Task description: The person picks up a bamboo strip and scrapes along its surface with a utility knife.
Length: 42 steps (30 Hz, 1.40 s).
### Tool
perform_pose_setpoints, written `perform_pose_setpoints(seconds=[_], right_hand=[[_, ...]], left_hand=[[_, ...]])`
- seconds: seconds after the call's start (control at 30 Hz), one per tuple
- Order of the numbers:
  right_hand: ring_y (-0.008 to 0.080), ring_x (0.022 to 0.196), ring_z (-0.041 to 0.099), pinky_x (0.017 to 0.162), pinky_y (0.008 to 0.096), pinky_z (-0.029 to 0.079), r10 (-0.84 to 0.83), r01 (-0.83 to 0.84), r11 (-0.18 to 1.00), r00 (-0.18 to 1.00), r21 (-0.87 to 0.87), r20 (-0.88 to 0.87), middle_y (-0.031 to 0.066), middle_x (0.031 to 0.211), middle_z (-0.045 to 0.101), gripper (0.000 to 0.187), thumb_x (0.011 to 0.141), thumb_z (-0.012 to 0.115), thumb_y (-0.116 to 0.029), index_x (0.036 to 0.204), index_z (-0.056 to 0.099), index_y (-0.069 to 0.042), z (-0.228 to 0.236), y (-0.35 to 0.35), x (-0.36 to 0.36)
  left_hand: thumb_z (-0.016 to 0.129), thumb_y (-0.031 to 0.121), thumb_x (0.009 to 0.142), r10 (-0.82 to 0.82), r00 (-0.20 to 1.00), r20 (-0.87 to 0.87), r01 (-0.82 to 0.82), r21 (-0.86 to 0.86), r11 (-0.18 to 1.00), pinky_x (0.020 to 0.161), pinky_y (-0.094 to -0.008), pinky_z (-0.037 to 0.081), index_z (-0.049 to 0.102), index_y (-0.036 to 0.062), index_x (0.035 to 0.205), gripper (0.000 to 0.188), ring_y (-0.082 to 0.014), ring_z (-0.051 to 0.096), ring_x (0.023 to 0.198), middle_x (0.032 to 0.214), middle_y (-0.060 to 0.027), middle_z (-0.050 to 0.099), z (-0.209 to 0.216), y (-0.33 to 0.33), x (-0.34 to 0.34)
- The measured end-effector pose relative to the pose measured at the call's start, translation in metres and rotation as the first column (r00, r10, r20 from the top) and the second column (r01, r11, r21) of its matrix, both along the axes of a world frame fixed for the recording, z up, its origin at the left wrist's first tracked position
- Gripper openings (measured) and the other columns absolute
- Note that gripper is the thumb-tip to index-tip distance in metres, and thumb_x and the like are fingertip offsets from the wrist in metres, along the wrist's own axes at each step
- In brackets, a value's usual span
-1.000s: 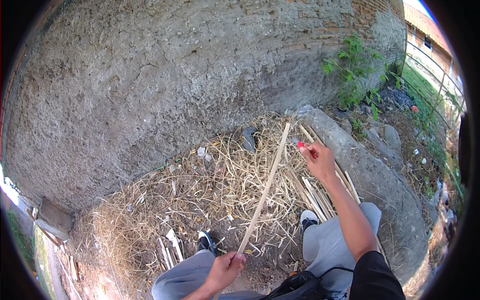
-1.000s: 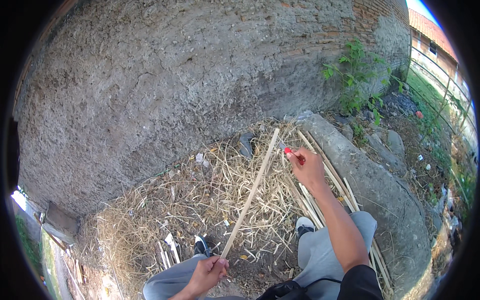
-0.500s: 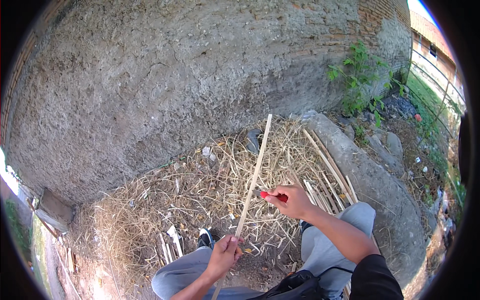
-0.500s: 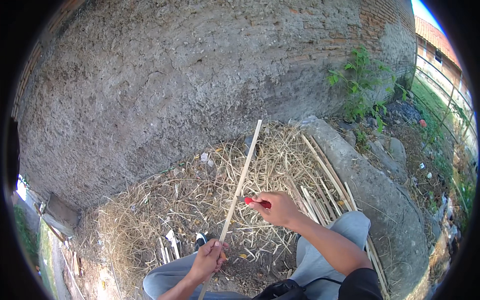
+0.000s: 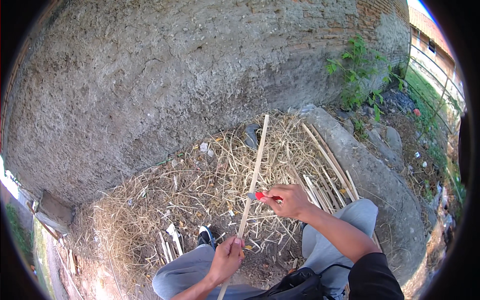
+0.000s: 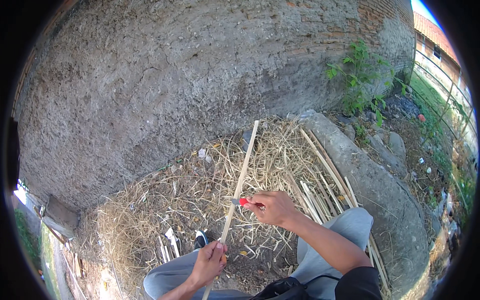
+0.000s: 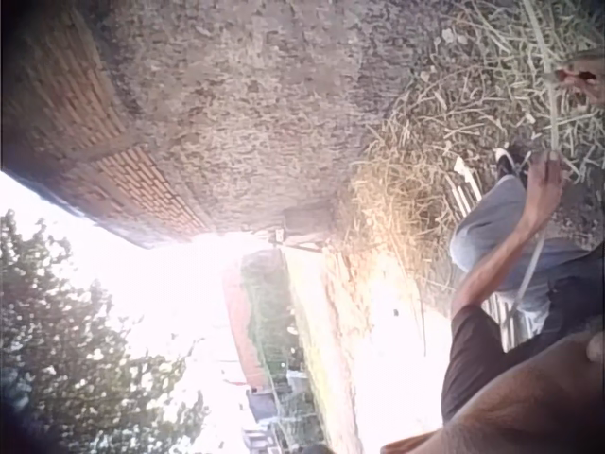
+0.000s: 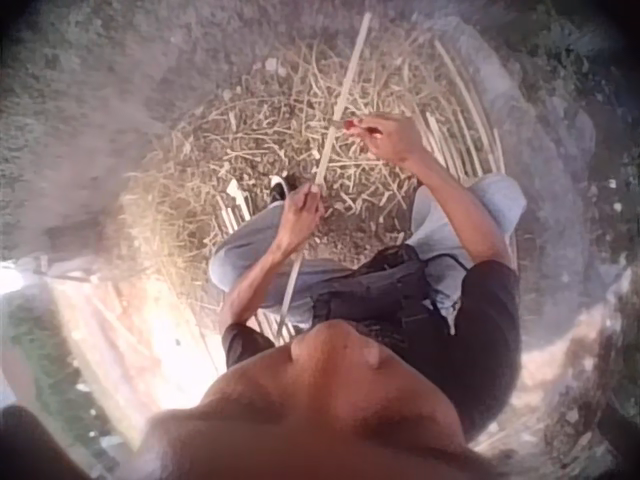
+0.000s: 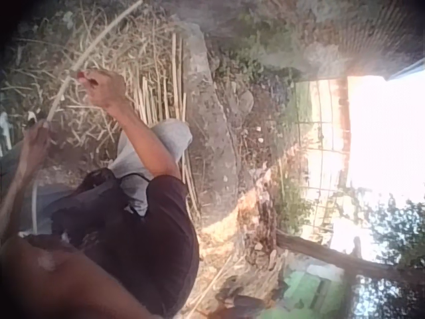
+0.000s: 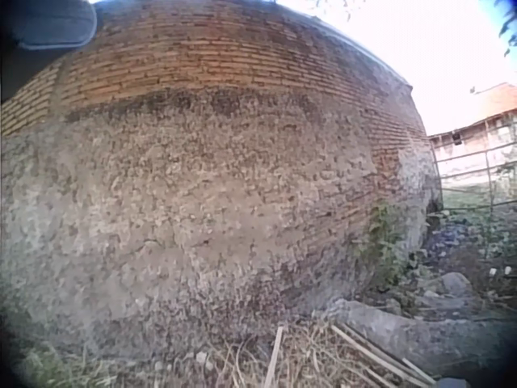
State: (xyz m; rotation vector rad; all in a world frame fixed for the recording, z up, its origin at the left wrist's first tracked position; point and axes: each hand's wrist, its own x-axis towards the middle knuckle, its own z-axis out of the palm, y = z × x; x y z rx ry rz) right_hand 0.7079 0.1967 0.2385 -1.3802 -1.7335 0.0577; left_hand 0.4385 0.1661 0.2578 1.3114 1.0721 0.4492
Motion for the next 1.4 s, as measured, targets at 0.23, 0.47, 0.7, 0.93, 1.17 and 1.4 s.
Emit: perform_pose_setpoints(seconds=[0.23,0.47,0.7,0.93,1.17,1.4], right_hand=[[0.0239,0.059,0.067,0.051,0.0341,0.052,-0.008,0.009,1.000,0.999,0.019,-0.046,0.0030,0.079,0.074,0.022,0.085,0.076,-0.032,0.083,0.073,-0.011,-0.026,0.020,-0.001],[0.0149,0.051,0.056,0.050,0.0342,0.042,-0.472,0.387,0.866,0.842,-0.316,-0.260,0.0076,0.063,0.065,0.024,0.090,0.072,-0.027,0.086,0.071,-0.003,-0.019,0.046,0.109],[0.0220,0.065,0.066,0.061,0.0365,0.049,-0.455,0.314,0.842,0.849,-0.438,-0.267,0.0130,0.073,0.068,0.027,0.092,0.069,-0.026,0.085,0.068,0.001,-0.014,0.031,0.080],[0.0326,0.083,0.071,0.070,0.0454,0.055,-0.106,0.448,0.768,0.793,-0.457,0.599,0.0158,0.091,0.070,0.023,0.088,0.068,-0.021,0.103,0.067,-0.004,-0.011,0.012,0.059],[0.0418,0.124,0.054,0.106,0.0458,0.044,-0.241,0.151,0.837,0.965,-0.526,-0.106,0.0238,0.138,0.054,0.060,0.086,0.073,-0.042,0.132,0.058,-0.008,0.007,0.004,0.042],[0.0287,0.083,0.072,0.077,0.0376,0.056,-0.239,0.310,0.837,0.948,-0.451,0.208,0.0160,0.104,0.073,0.040,0.091,0.070,-0.034,0.121,0.069,-0.008,0.010,0.001,0.054]], left_hand=[[0.042,0.023,0.107,0.032,0.999,-0.044,-0.032,-0.009,0.999,0.047,-0.0247,0.037,0.057,0.0027,0.094,0.028,-0.0055,0.045,0.053,0.061,-0.0005,0.051,0.004,0.005,0.003],[0.045,0.023,0.106,-0.124,0.971,-0.204,0.143,0.079,0.987,0.052,-0.0272,0.040,0.059,0.0021,0.095,0.028,-0.0067,0.047,0.054,0.062,-0.0016,0.054,-0.019,-0.023,-0.015],[0.045,0.022,0.106,-0.011,0.991,-0.134,0.015,0.031,0.999,0.050,-0.0257,0.038,0.060,0.0009,0.095,0.028,-0.0061,0.047,0.053,0.060,-0.0005,0.053,-0.018,0.002,-0.011],[0.044,0.021,0.106,0.026,0.985,-0.170,0.009,0.202,0.979,0.051,-0.0269,0.040,0.061,0.0001,0.096,0.028,-0.0070,0.049,0.054,0.061,-0.0022,0.055,-0.023,0.008,-0.011],[0.042,0.022,0.108,0.035,0.992,-0.124,-0.007,0.221,0.975,0.043,-0.0231,0.030,0.060,0.0027,0.096,0.029,-0.0027,0.039,0.047,0.059,0.0016,0.050,-0.026,0.008,-0.011],[0.042,0.023,0.108,0.011,0.995,-0.095,0.005,0.167,0.986,0.040,-0.0229,0.030,0.059,0.0025,0.098,0.028,-0.0030,0.037,0.044,0.059,0.0012,0.049,-0.028,0.011,-0.004]])
